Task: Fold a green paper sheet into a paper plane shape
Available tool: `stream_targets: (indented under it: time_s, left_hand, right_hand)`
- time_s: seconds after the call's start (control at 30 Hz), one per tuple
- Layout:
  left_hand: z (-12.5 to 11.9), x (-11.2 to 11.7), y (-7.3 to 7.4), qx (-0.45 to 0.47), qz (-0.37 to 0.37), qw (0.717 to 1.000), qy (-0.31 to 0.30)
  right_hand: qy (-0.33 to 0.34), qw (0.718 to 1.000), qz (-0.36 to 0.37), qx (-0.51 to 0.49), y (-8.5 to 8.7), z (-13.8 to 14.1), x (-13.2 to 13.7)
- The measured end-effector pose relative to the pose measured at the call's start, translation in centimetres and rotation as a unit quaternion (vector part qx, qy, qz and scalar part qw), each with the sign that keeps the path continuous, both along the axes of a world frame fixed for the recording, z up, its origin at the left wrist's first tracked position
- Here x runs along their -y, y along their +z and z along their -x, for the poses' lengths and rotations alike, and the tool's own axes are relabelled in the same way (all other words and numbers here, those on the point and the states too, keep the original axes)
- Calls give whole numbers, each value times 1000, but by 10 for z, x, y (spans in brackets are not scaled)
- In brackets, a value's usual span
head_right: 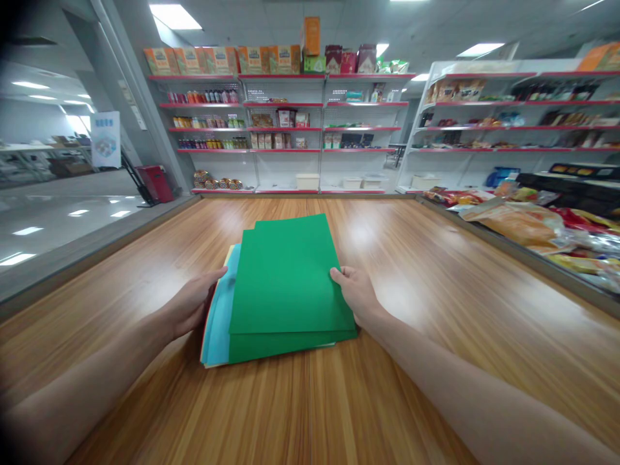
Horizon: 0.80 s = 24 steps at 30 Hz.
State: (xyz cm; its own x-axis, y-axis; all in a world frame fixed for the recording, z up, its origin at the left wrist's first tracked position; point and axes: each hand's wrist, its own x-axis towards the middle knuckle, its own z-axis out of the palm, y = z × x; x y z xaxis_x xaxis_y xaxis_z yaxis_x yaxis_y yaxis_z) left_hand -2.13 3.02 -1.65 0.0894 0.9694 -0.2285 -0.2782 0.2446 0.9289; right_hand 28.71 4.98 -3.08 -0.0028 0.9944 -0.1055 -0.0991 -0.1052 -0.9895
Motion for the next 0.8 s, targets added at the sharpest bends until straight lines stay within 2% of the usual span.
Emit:
stream_targets:
  time_s: [0.1,0.27,0.5,0.67,0.8]
  left_hand:
    - [-15,5,-1,-16,-16,1000,8]
    - [-18,6,0,-51,5,997,57]
    - [-13,3,-3,-49,-14,998,40]
    - [8,-9,-3,-105,55,989,85]
    - [46,-19,8,-149,126,976,100]
  right_hand:
    - [16,1000,-9,16,-1,1,2]
    - [24,998,-26,43,0,2,4]
    - [9,992,-62,108,-1,1,5]
    - [-23,990,-72,116,-7,0,-2]
    - [-66,985,-88,132,-12,-6,-8]
